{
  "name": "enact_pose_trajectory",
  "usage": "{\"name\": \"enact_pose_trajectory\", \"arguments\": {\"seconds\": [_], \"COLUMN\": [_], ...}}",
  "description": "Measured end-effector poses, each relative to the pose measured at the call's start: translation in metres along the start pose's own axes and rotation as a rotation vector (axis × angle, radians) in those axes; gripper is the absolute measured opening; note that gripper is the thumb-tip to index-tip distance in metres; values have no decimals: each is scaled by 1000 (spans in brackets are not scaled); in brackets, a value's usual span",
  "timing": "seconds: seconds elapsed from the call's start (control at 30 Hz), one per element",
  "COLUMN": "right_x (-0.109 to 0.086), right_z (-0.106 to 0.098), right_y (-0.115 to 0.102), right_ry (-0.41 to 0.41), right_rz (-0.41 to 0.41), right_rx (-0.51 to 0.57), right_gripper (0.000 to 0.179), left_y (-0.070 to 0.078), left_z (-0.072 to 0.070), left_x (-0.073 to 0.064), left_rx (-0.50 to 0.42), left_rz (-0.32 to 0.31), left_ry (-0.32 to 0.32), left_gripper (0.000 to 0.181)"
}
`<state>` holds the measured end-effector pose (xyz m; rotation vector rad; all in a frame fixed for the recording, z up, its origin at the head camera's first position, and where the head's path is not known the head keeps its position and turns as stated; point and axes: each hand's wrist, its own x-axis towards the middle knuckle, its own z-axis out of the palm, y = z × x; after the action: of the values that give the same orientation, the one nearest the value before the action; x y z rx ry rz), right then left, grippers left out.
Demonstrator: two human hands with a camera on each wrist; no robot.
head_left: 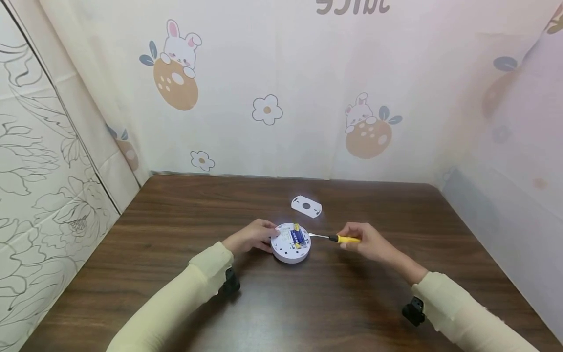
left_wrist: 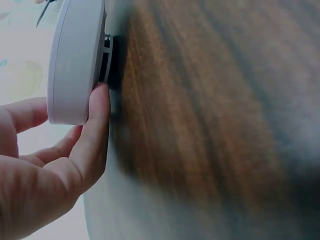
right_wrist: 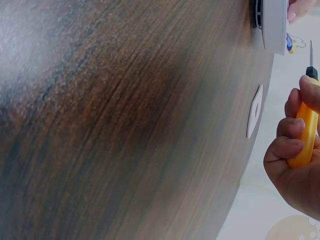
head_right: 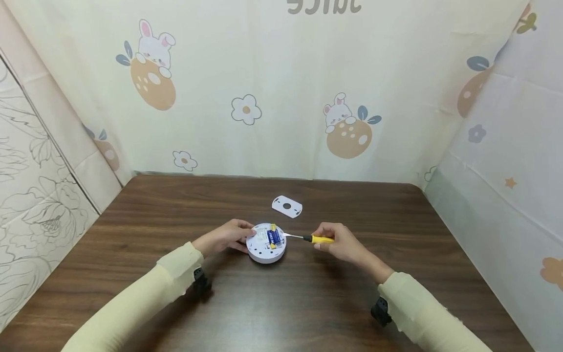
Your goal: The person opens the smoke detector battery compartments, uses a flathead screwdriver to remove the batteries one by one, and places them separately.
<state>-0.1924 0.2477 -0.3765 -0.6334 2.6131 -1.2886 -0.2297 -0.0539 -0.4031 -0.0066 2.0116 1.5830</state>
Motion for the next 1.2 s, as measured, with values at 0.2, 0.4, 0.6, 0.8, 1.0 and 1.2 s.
{"name": "enact_pose_trajectory", "arguments": {"seconds": [0.2, 0.4, 0.6, 0.8, 1.0, 1.2], "right_x": [1, 4, 8, 11, 15, 17], "right_z": [-1, 0, 3, 5, 0, -4], "right_y": [2, 1, -6, -8, -13, -23], "right_ry": [-6, -15, -28, -40, -48, -54], "right_rz": [-13, -21, -13, -10, -17, -70], "right_rx": [-23, -40, -59, -118, -226, -315], "right_gripper": [12, 12, 11, 12, 13, 13], "left_y": [-7, -10, -4, -2, -4, -8], "left_z": [1, 1, 0, 3, 8, 15], "left_x": [-8, -13, -12, -7, -7, -8], "left_rx": [-82, -63, -1, 16, -5, -42], "left_rz": [-7, 31, 38, 29, 21, 14], "left_ry": [-22, -45, -16, -41, -49, -41], "left_gripper": [40, 43, 46, 50, 44, 36]}}
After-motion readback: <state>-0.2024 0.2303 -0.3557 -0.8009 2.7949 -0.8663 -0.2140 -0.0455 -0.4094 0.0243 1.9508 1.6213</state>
